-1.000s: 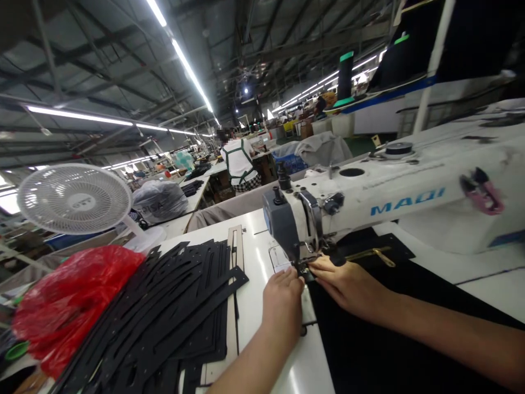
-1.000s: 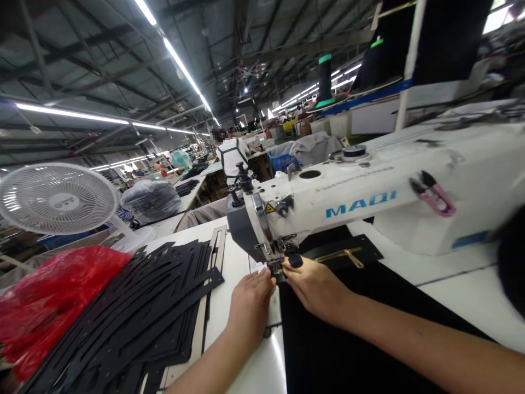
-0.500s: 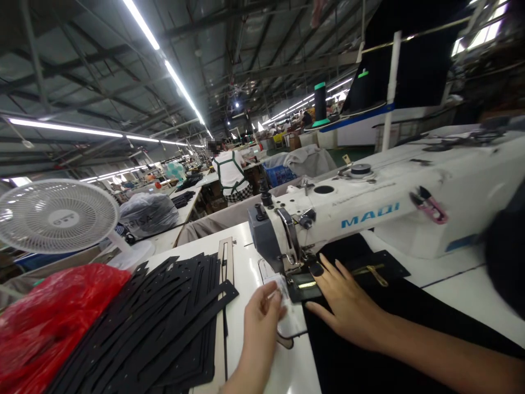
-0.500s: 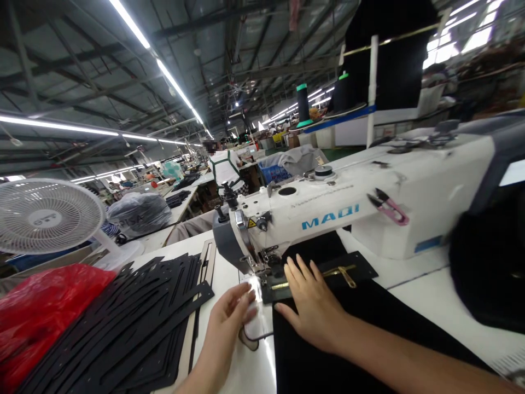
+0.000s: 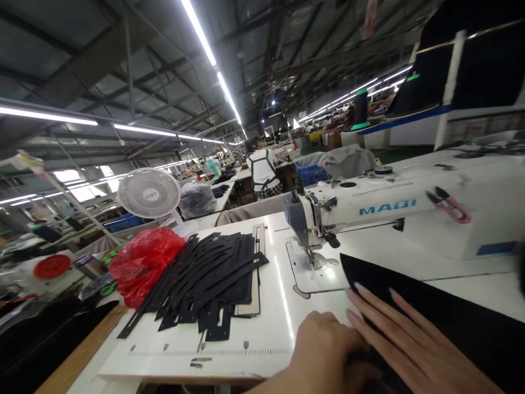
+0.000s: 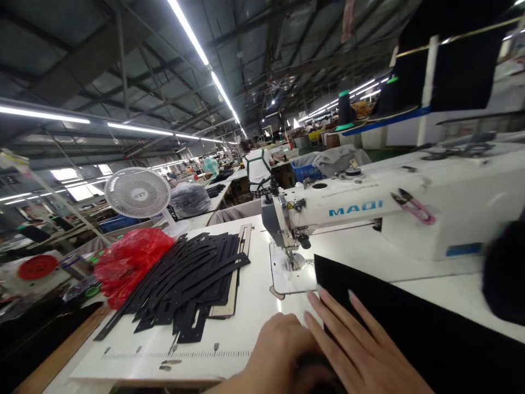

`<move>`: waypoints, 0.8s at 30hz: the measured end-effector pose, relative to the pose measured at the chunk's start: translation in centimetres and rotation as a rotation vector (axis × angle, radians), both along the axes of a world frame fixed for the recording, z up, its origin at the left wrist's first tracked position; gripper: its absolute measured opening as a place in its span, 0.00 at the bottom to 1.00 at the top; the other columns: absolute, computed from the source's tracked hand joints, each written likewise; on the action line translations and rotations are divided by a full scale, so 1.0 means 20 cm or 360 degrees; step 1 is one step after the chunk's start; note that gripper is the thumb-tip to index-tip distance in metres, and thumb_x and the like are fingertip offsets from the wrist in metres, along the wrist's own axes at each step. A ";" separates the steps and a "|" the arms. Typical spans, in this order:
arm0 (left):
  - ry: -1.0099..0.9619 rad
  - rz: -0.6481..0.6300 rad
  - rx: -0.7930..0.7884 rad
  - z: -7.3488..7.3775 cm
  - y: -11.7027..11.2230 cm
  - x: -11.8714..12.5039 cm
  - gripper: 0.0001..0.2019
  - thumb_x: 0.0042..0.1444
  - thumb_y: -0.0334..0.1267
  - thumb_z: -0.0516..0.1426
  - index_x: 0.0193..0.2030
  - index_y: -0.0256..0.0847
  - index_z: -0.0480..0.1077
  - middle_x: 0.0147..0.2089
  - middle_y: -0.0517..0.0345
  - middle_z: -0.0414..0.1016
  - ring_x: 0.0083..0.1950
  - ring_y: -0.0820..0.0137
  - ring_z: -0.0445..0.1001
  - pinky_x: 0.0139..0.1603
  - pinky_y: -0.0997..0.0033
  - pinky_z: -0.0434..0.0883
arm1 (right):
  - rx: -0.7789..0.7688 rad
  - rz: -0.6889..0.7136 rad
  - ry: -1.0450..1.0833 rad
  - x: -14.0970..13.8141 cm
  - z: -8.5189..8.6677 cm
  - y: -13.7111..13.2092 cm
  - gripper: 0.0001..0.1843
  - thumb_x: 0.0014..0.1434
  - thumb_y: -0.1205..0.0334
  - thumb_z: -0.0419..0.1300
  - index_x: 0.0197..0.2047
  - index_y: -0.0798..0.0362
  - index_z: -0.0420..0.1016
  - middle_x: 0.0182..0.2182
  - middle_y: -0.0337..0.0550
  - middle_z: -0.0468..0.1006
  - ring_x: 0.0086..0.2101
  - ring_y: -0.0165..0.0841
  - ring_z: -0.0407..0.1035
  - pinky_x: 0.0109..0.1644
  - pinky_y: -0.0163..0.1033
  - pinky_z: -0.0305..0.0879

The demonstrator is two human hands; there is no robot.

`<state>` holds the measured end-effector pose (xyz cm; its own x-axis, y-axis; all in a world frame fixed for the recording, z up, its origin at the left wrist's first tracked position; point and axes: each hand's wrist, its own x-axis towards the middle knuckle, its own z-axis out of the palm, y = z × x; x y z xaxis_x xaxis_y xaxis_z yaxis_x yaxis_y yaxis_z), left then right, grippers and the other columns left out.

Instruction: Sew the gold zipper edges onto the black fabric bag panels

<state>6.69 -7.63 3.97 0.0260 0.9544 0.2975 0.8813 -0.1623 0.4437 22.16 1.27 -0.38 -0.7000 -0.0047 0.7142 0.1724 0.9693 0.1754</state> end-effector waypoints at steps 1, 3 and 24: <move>0.0262 -0.0172 0.0213 0.03 -0.05 0.02 0.03 0.49 0.37 0.62 0.29 0.42 0.72 0.27 0.59 0.76 0.31 0.67 0.73 0.33 0.69 0.66 | 0.0057 0.0124 -0.0042 0.00 0.09 -0.02 0.30 0.54 0.49 0.54 0.58 0.53 0.62 0.51 0.52 0.71 0.47 0.51 0.65 0.50 0.57 0.58; 0.0572 -0.0339 0.0574 0.10 -0.15 0.03 0.07 0.56 0.32 0.55 0.28 0.41 0.69 0.23 0.60 0.73 0.29 0.70 0.71 0.33 0.69 0.66 | -0.0043 0.0297 -0.0153 -0.02 0.25 -0.07 0.11 0.57 0.56 0.52 0.41 0.49 0.72 0.36 0.46 0.76 0.35 0.42 0.69 0.48 0.55 0.59; 0.0735 0.0239 0.0917 0.03 -0.77 -0.01 0.08 0.53 0.20 0.54 0.30 0.36 0.66 0.23 0.58 0.72 0.21 0.74 0.67 0.23 0.73 0.63 | 0.0123 0.0783 -0.0122 0.05 0.26 -0.38 0.23 0.62 0.76 0.41 0.33 0.48 0.74 0.28 0.36 0.78 0.26 0.30 0.68 0.41 0.36 0.64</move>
<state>6.47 -23.05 4.61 0.1511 0.6540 0.7413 0.9882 -0.1204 -0.0952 23.14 -6.23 4.80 -0.6518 -0.3982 0.6454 -0.3182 0.9161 0.2438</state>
